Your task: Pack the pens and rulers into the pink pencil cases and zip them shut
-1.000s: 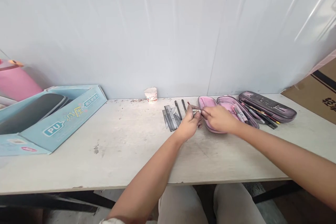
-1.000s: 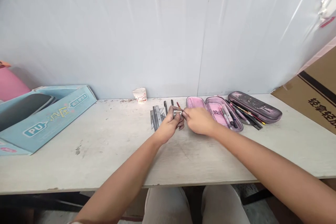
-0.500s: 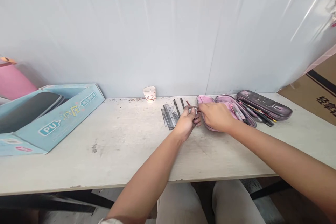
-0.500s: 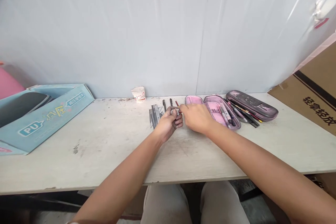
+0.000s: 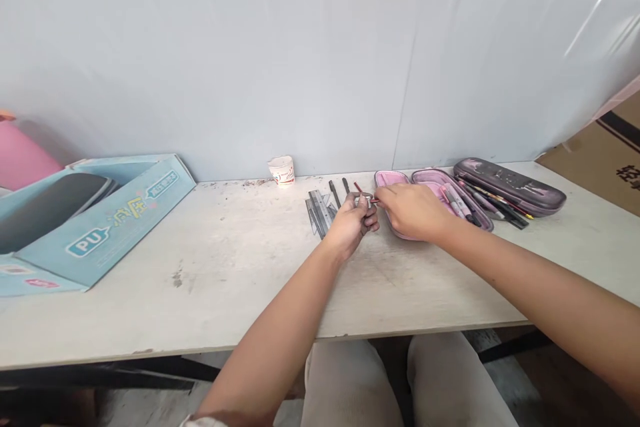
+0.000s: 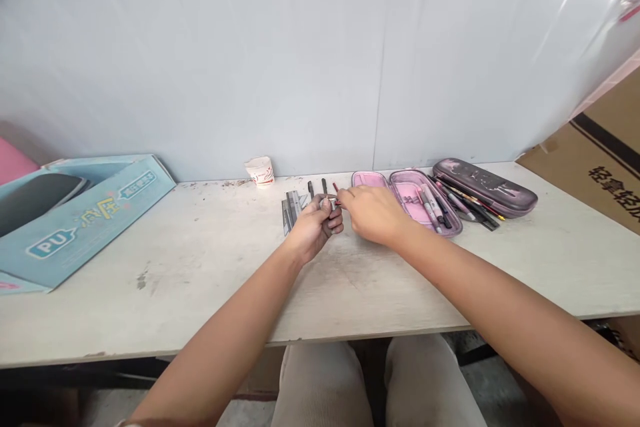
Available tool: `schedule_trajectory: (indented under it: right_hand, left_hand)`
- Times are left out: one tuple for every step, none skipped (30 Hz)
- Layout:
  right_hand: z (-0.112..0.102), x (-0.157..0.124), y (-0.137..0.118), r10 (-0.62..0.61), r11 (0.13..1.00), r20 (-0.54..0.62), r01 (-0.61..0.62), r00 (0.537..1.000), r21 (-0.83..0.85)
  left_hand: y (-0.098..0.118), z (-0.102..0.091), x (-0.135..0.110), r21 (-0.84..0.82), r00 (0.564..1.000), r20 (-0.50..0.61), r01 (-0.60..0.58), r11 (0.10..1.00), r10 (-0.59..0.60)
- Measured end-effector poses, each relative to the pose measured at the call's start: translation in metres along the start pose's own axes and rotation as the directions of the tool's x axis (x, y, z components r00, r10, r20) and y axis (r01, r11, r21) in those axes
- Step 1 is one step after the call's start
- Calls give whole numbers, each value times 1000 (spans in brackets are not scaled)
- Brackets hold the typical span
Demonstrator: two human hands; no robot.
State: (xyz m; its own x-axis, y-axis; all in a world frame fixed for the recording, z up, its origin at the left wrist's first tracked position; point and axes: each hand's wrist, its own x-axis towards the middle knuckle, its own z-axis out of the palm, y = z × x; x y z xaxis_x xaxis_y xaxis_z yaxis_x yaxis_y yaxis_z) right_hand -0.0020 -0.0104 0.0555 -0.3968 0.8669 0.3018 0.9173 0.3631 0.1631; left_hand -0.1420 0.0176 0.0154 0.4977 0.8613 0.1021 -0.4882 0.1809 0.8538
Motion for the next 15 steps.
schedule_trajectory:
  right_hand:
    - [0,1,1,41,999,26,-41,999,8]
    - [1,3,3,79,996,53,-81,995,25]
    - [1,4,4,108,993,81,-112,991,46]
    - [2,4,6,126,989,102,-133,987,70]
    - [2,4,6,134,985,110,-145,985,96]
    - [2,3,7,135,982,105,-147,985,121]
    - [2,2,7,129,980,89,-141,988,139]
    - [3,0,8,119,981,66,-128,991,147]
    - [4,-2,9,108,983,44,-113,993,145]
    - [6,-4,10,103,985,28,-106,994,135]
    - [8,-6,12,110,986,20,-112,994,126]
    - [12,-8,15,133,983,18,-134,991,128]
    - [16,-10,18,169,974,15,-169,986,150]
    - [20,-12,21,210,958,7,-207,978,199]
    - [25,-13,23,248,933,-8,-237,969,272]
  left_hand:
    - [0,0,0,10,1000,5,-3,1000,3]
    - [0,0,0,26,1000,12,-8,1000,7]
    - [-1,1,0,45,1000,21,-12,999,11]
    - [-1,1,0,64,999,29,-16,998,14]
    - [-2,1,1,82,999,33,-18,996,15]
    - [-2,1,1,98,999,34,-20,995,17]
    - [-3,1,1,111,999,33,-22,994,19]
    - [-4,0,2,121,999,29,-25,992,21]
    - [-4,0,2,132,999,23,-26,991,23]
    - [-5,0,2,144,1000,13,-26,989,25]
    - [-5,-1,2,154,1000,0,-30,988,30]
    - [-4,-1,2,163,999,-21,-38,986,42]
    - [-4,-2,2,172,997,-48,-52,984,61]
    - [-3,-3,2,176,993,-78,-72,982,87]
    - [-2,-3,2,176,988,-105,-94,980,113]
